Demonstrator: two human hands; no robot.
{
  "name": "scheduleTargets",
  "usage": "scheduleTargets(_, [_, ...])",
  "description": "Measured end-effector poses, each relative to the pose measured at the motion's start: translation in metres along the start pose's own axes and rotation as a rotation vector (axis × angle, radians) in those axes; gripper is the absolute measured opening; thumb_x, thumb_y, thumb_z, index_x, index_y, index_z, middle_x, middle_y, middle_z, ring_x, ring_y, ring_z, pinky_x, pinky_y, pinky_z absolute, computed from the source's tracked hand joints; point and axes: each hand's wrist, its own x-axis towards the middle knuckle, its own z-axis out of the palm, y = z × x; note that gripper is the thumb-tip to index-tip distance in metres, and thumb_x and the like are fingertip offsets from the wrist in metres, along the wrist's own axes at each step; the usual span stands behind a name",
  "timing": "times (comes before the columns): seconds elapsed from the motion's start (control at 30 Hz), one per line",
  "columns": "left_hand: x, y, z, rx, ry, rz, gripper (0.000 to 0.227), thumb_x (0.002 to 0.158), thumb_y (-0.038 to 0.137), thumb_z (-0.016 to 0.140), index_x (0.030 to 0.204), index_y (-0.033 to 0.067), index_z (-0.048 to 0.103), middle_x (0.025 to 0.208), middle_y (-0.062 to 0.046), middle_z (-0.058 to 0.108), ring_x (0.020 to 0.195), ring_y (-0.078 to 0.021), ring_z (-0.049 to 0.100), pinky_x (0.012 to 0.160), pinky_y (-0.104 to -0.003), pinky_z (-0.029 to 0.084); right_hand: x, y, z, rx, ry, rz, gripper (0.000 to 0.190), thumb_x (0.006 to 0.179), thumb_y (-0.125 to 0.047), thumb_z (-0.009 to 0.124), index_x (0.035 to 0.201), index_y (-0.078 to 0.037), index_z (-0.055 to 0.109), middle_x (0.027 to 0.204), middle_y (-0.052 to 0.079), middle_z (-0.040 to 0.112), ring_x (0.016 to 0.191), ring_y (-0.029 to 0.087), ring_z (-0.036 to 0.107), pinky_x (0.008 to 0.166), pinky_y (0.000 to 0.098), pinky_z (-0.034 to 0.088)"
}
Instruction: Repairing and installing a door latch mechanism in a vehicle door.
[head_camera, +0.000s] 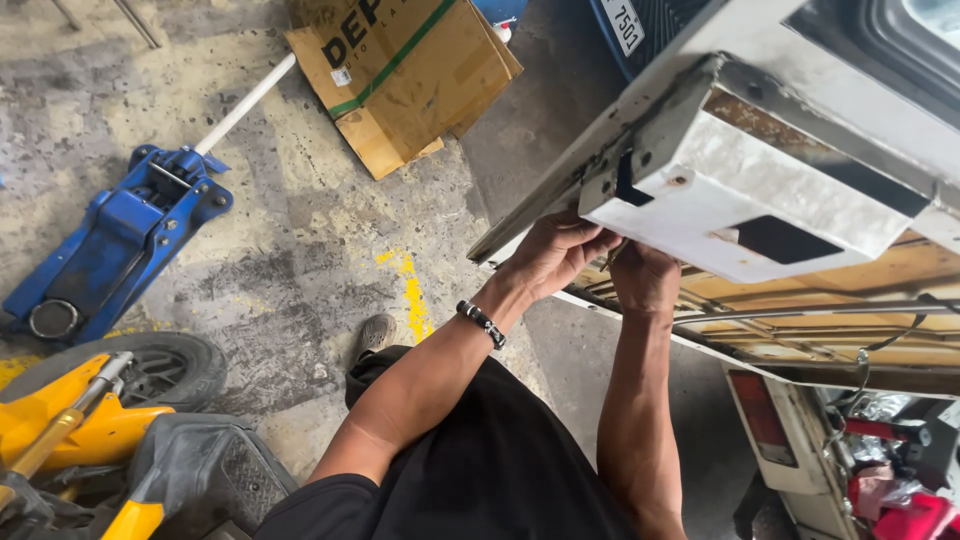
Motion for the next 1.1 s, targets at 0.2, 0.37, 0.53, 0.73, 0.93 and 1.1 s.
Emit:
scheduleTargets(0.2, [-0.006, -0.005, -0.002, -0.22, -0.091, -0.124, 0.03, 0.093, 0.003, 0.076, 0.119, -0.0051, 0.064, 0.122, -0.017, 0.063, 0.115, -0.0261, 0.061, 0.104, -0.039, 0.055, -0.045, -0.046, 0.092, -0.432, -0.103, 0.072, 0.047, 0.09, -0.008, 0.066, 0.137, -0.004, 0.06, 0.135, 0.01, 0.065, 0.133, 0.024, 0.059, 0.12, 0.0435, 0.043])
scheduleTargets(0.37, [-0.004, 0.003, 0.007, -0.223, -0.107, -0.175, 0.034, 0.089, 0.009, 0.078, 0.119, -0.0006, 0.066, 0.121, -0.014, 0.065, 0.114, -0.0249, 0.06, 0.101, -0.04, 0.05, -0.108, -0.108, 0.099, -1.639, 0.17, -0.106, 0.041, 0.102, -0.038, 0.065, 0.122, -0.003, 0.072, 0.12, 0.019, 0.074, 0.112, 0.028, 0.071, 0.096, 0.0466, 0.055])
scheduleTargets(0.53, [0.0, -0.022, -0.018, -0.226, -0.14, -0.304, 0.029, 0.091, 0.014, 0.082, 0.112, 0.0049, 0.064, 0.117, -0.012, 0.065, 0.117, -0.0233, 0.057, 0.102, -0.045, 0.04, -0.093, -0.137, 0.162, -1.876, 0.012, -0.632, 0.061, 0.116, -0.053, 0.056, 0.139, 0.003, 0.062, 0.138, 0.024, 0.064, 0.134, 0.032, 0.064, 0.117, 0.0452, 0.052])
scheduleTargets(0.73, [0.007, -0.006, -0.011, -0.307, -0.195, -0.341, 0.031, 0.084, 0.014, 0.081, 0.109, 0.0065, 0.065, 0.104, -0.008, 0.069, 0.113, -0.0222, 0.06, 0.107, -0.047, 0.044, -0.034, -0.171, 0.131, -1.903, -0.23, -0.09, 0.088, 0.09, -0.069, 0.066, 0.133, 0.008, 0.059, 0.126, 0.024, 0.069, 0.12, 0.036, 0.066, 0.103, 0.0448, 0.05])
scheduleTargets(0.93, [0.013, 0.002, -0.014, -0.25, -0.192, -0.338, 0.028, 0.094, 0.018, 0.075, 0.116, 0.0044, 0.066, 0.111, -0.01, 0.071, 0.111, -0.0198, 0.062, 0.096, -0.042, 0.044, 0.014, -0.208, 0.061, -2.09, -0.608, 0.327, 0.088, 0.068, -0.058, 0.079, 0.132, 0.0, 0.065, 0.124, 0.023, 0.071, 0.117, 0.031, 0.066, 0.102, 0.0404, 0.045])
scheduleTargets(1.1, [0.016, 0.007, -0.009, -0.279, -0.269, -0.307, 0.028, 0.095, 0.02, 0.072, 0.117, 0.0038, 0.065, 0.113, -0.013, 0.07, 0.108, -0.0218, 0.064, 0.091, -0.04, 0.046, 0.011, -0.202, 0.074, -1.684, -0.5, 0.368, 0.102, 0.066, -0.054, 0.086, 0.141, 0.007, 0.056, 0.132, 0.02, 0.067, 0.119, 0.027, 0.06, 0.102, 0.038, 0.044])
